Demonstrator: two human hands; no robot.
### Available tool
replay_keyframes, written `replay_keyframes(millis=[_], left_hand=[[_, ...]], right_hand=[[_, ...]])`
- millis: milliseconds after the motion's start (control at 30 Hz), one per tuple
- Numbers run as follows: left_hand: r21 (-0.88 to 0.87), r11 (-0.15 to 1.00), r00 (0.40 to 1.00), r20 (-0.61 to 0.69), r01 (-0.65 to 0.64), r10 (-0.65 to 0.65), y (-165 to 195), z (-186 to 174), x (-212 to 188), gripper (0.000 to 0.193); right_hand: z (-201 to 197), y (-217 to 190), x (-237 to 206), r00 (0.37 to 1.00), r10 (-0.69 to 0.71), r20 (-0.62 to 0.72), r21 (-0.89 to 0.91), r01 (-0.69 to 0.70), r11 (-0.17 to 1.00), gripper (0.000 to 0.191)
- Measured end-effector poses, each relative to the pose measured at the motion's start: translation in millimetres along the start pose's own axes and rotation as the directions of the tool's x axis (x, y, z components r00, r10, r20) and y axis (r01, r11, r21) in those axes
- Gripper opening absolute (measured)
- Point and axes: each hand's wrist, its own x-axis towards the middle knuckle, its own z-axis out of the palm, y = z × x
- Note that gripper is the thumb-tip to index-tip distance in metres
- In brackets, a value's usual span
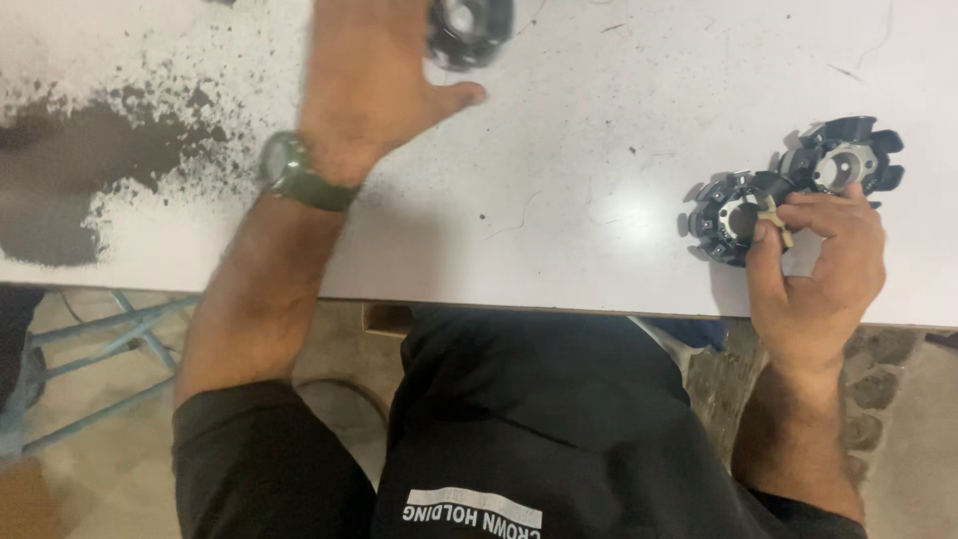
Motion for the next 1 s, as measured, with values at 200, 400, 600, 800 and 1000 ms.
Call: replay_keyframes(millis=[200, 400, 600, 800, 1000], left_hand=[[-0.299, 0.952, 0.998, -0.007, -0.062, 0.063, 48, 42, -2, 0.095], [-0.675, 0.699, 0.921, 0.075, -0.236, 0.383, 101, 18, -66, 0.119], [-0.56, 0.818, 0.981, 0.042, -0.133, 0.188, 109, -21, -94, 0.118], [-0.429, 0.893, 0.988, -0.124, -0.138, 0.094, 126, -37, -106, 0.076], [-0.461, 0.887, 0.998, -0.06, -0.016, -0.013, 145, -2, -89, 0.036]], right_hand=[[0, -3, -4, 0.999, -0.004, -0.04, 0.01, 0.005, 1.0, 0.019], [-2, 5, -14, 0.997, 0.04, -0.06, 0.024, -0.039, 0.999, 0.02], [-4, 14, -17, 0.999, -0.006, -0.05, 0.029, 0.008, 1.0, 0.02], [8, -18, -9, 0.946, -0.096, -0.308, 0.242, 0.176, 0.954, 0.02], [37, -88, -2, 0.991, -0.109, -0.081, 0.236, 0.126, 0.964, 0.019]])
